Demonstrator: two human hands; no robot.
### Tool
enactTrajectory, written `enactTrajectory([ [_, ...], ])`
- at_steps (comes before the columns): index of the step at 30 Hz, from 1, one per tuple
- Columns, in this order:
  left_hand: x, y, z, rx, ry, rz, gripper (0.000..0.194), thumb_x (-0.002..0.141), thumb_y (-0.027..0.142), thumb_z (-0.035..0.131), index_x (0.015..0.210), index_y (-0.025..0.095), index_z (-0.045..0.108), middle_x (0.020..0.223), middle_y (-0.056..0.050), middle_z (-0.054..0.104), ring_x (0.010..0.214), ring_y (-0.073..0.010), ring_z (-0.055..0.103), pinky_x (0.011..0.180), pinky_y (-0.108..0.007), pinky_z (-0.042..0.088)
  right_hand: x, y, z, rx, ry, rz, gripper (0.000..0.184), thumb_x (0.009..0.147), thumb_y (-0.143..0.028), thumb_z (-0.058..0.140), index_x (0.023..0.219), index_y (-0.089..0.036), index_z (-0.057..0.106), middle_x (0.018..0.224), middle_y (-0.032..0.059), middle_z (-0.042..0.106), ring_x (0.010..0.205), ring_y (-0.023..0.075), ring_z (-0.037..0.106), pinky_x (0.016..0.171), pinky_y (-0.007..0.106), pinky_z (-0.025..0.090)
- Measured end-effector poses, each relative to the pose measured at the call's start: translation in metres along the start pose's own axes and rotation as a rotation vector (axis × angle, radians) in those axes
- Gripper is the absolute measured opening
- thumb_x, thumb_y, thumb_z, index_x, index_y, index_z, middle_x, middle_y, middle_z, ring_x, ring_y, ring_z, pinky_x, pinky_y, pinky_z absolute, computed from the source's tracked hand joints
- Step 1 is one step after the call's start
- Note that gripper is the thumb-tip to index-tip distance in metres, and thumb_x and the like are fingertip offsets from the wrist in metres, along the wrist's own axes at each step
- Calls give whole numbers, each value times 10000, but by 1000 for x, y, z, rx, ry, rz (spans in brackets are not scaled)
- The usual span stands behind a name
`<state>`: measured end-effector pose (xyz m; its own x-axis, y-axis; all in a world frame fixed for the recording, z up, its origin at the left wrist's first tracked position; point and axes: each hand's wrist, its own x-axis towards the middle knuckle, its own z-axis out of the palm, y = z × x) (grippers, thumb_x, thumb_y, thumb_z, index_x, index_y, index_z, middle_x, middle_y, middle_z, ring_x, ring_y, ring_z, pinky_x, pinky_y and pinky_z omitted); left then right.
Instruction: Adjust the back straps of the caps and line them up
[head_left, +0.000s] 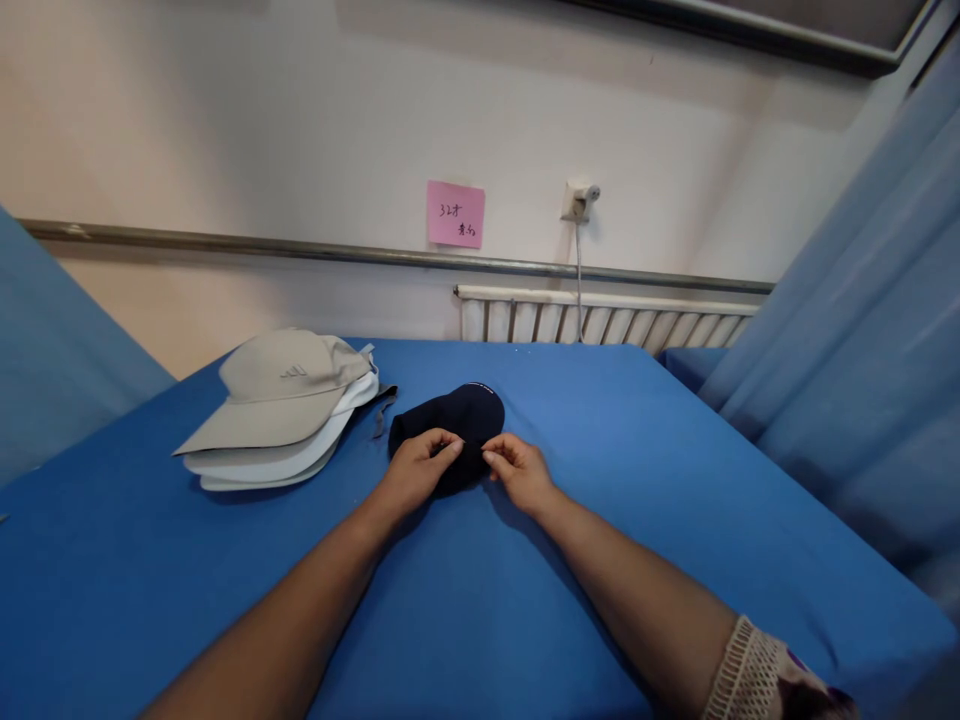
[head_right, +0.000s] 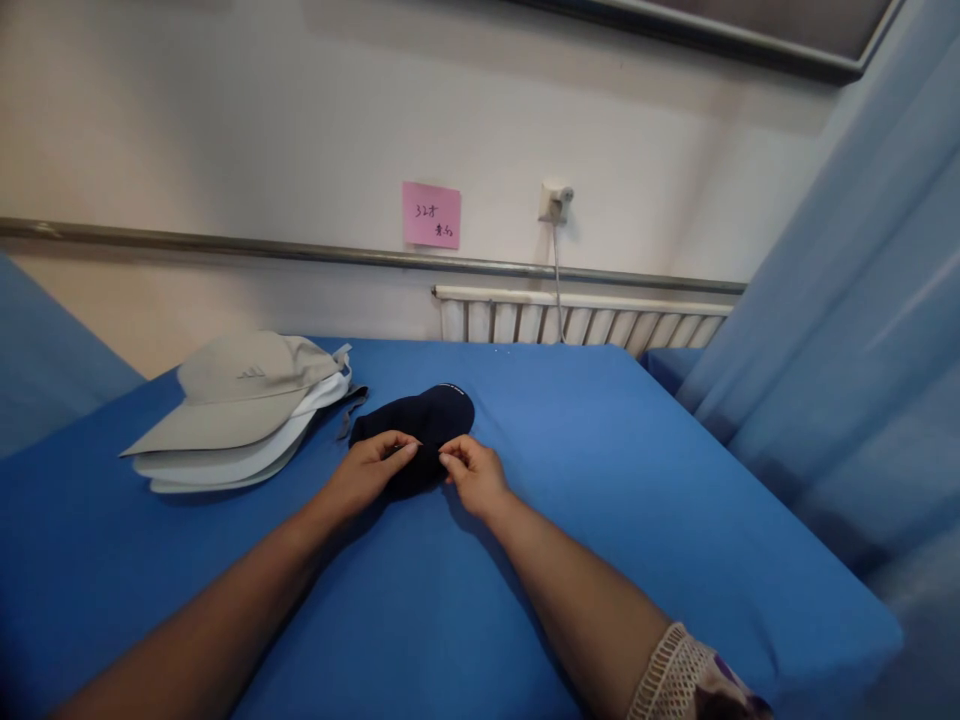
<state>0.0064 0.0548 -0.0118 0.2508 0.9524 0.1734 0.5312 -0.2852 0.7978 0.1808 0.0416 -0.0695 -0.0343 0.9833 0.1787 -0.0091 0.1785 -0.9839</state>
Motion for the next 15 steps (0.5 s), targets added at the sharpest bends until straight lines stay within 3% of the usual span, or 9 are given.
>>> enactTrajectory([
  [4, -3, 2, -1, 8, -50, 59, 308, 821, 402, 578, 1020, 186, 670, 1016, -69, 712, 948, -235, 655, 851, -367, 506, 1, 1, -3, -27, 18, -59, 45, 799, -274, 590, 816, -233, 598, 634, -52, 552, 560, 113, 494, 562, 238, 377],
  [8, -10, 6, 0, 158, -86, 234, 456, 741, 255, 693, 1186, 213, 601, 1212, -68, 641, 1117, -238, 594, 986, -390, 452, 1, 2, -6, -134, 72, -124, 58, 824, -276, 559, 850, -225, 550, 664, -52, 535, 595, 118, 492, 585, 241, 388],
  [12, -13, 6, 0, 284, -75, 383, 345, 795, 193, 628, 1138, 212, 596, 1154, -54, 634, 1068, -212, 597, 947, -361, 465, -5, -7, -7, -241, 35, -138, 88, 837, -280, 560, 901, -223, 541, 724, -43, 564, 629, 119, 519, 620, 253, 408],
  [15, -12, 5, 0, 362, -58, 387, 258, 835, 203, 579, 1091, 202, 607, 1059, -50, 656, 962, -204, 619, 858, -344, 484, -11, -17, -5, -363, -4, -115, 274, 769, -293, 679, 994, -228, 537, 713, -54, 556, 622, 124, 525, 612, 257, 414],
])
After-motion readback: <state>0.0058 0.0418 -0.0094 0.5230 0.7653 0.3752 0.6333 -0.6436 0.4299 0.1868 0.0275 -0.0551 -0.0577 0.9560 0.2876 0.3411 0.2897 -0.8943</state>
